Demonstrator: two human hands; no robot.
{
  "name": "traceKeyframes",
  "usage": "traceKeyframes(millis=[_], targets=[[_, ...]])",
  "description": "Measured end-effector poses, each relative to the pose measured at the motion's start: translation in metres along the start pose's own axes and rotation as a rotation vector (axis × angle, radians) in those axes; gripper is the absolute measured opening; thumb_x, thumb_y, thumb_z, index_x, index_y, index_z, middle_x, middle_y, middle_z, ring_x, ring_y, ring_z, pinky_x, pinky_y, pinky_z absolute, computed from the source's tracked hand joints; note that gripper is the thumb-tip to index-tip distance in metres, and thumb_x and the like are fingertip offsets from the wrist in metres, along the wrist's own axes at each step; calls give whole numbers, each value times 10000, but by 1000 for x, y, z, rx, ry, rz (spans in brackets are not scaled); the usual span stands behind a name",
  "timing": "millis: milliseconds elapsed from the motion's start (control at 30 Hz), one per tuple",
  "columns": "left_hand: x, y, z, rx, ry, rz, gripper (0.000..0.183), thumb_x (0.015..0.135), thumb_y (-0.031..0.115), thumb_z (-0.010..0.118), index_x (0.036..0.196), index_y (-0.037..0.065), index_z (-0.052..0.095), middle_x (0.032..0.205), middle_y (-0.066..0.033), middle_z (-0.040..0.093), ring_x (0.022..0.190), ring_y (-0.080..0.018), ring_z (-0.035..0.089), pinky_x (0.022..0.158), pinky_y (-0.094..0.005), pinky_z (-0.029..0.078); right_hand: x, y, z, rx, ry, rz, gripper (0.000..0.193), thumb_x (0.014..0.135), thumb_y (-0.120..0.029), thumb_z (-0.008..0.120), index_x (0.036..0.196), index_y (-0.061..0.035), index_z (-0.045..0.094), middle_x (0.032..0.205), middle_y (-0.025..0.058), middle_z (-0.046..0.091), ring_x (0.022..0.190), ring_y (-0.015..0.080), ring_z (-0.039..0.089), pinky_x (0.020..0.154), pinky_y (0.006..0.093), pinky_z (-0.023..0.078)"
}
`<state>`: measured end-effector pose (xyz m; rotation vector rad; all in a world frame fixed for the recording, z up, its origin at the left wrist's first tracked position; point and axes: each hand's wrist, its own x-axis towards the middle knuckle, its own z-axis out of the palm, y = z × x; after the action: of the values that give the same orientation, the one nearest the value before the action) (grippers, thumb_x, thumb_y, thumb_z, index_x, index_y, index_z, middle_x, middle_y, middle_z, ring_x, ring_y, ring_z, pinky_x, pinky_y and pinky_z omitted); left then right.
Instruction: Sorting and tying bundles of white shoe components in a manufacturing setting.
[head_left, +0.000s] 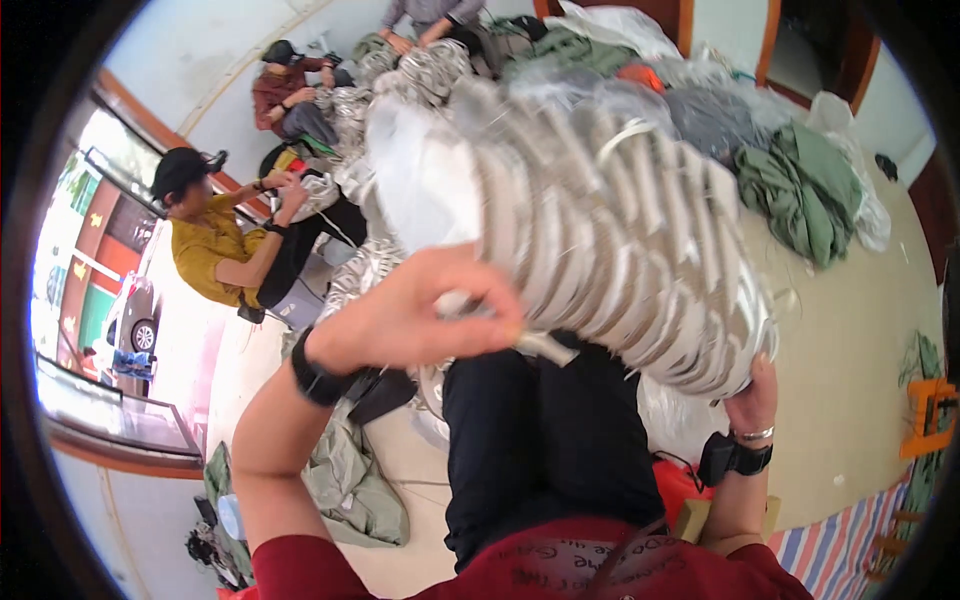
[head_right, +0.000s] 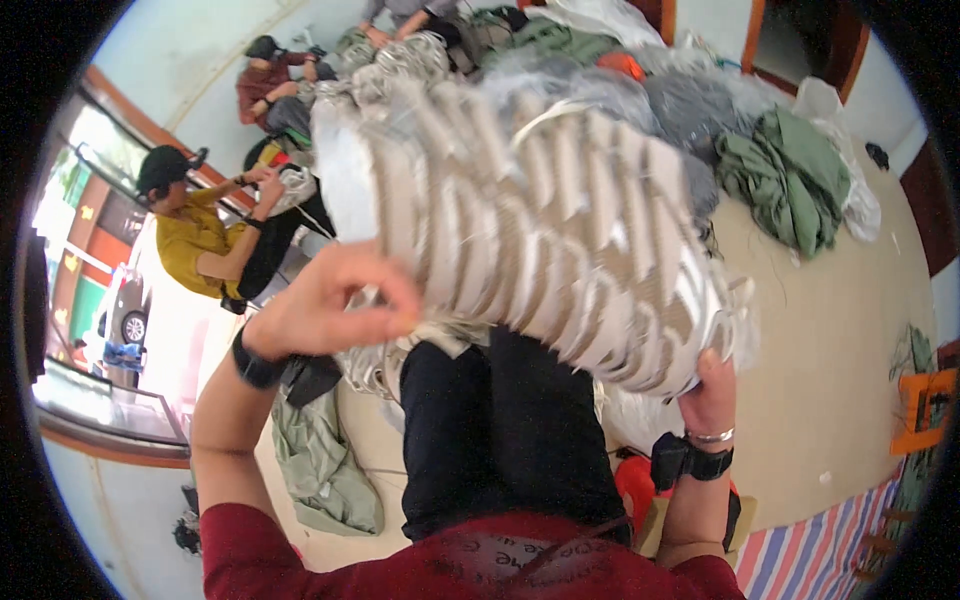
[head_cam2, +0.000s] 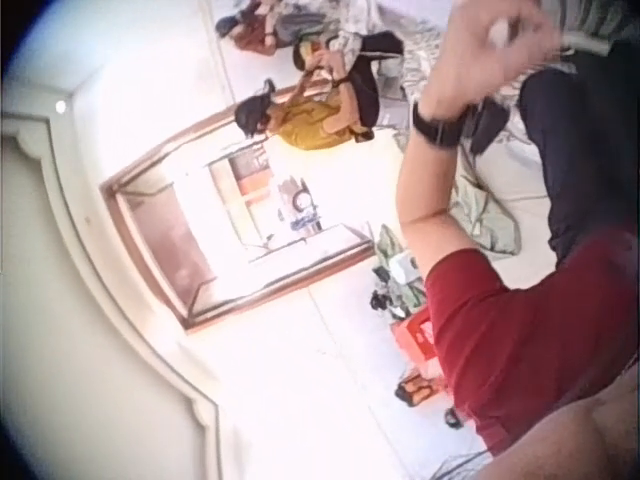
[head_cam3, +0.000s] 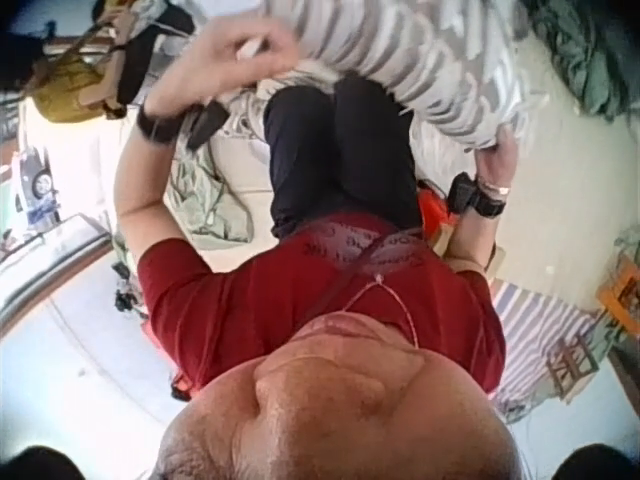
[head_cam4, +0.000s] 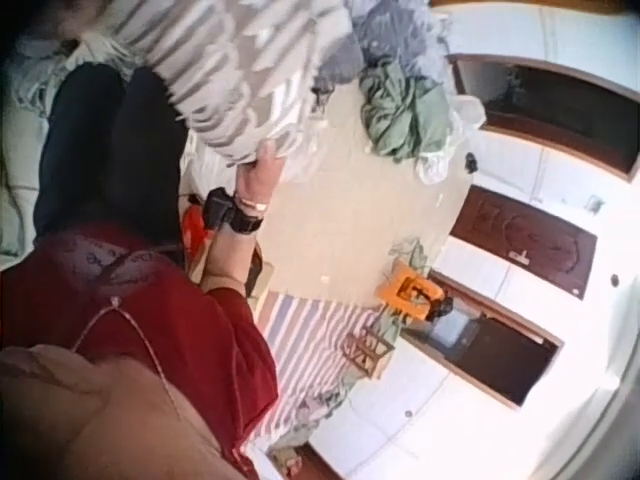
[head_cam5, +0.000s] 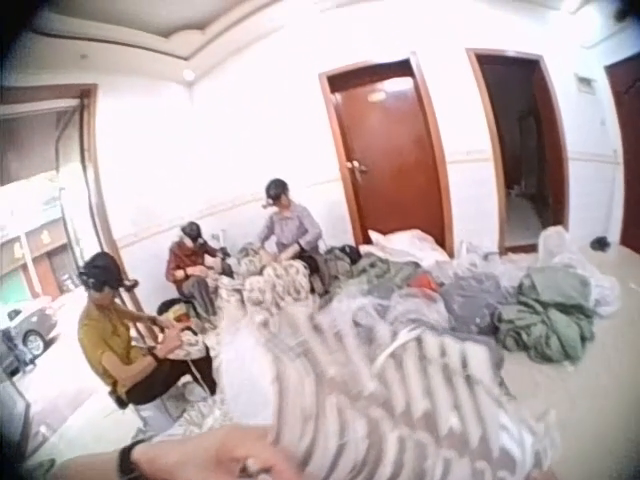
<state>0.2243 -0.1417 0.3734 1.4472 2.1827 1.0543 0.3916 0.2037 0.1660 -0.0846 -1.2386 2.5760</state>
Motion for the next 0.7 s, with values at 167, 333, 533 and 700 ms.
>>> traceKeyframes(millis=[167, 333, 533, 700], targets=[[-139, 24, 7, -212, 82, -280, 77, 821, 107, 686, 849, 39, 665, 827, -33, 658, 798, -133, 606, 743, -270, 454, 3, 20, 76, -105, -193, 231, 667, 804, -226, 657, 1358, -20, 346, 1270, 99, 522, 1150, 230, 531, 978, 398, 437], [-224, -13, 85, -443, 272, -414, 130, 847, 114, 668, 936, 21, 660, 918, -36, 636, 868, -112, 572, 784, -252, 443, 4, 60, 96, -290, -309, 454, 547, 810, -169, 636, 1298, -10, 446, 1222, 88, 564, 1105, 196, 553, 948, 350, 438], [-248, -31, 128, -820, 434, -344, 117, 882, 120, 629, 941, 20, 642, 920, -4, 592, 878, -87, 528, 791, -245, 415, 5, 57, 114, -36, -445, 480, 569, 797, -130, 577, 1321, 16, 411, 1255, 140, 548, 1160, 262, 531, 982, 391, 421], [-238, -58, 136, -881, 490, -254, 124, 913, 156, 581, 870, 43, 611, 923, 25, 538, 882, -81, 483, 832, -235, 377, 4, 61, 68, 12, -435, 698, 712, 686, -21, 590, 1355, 27, 352, 1200, 199, 569, 850, 251, 656, 469, 252, 479]])
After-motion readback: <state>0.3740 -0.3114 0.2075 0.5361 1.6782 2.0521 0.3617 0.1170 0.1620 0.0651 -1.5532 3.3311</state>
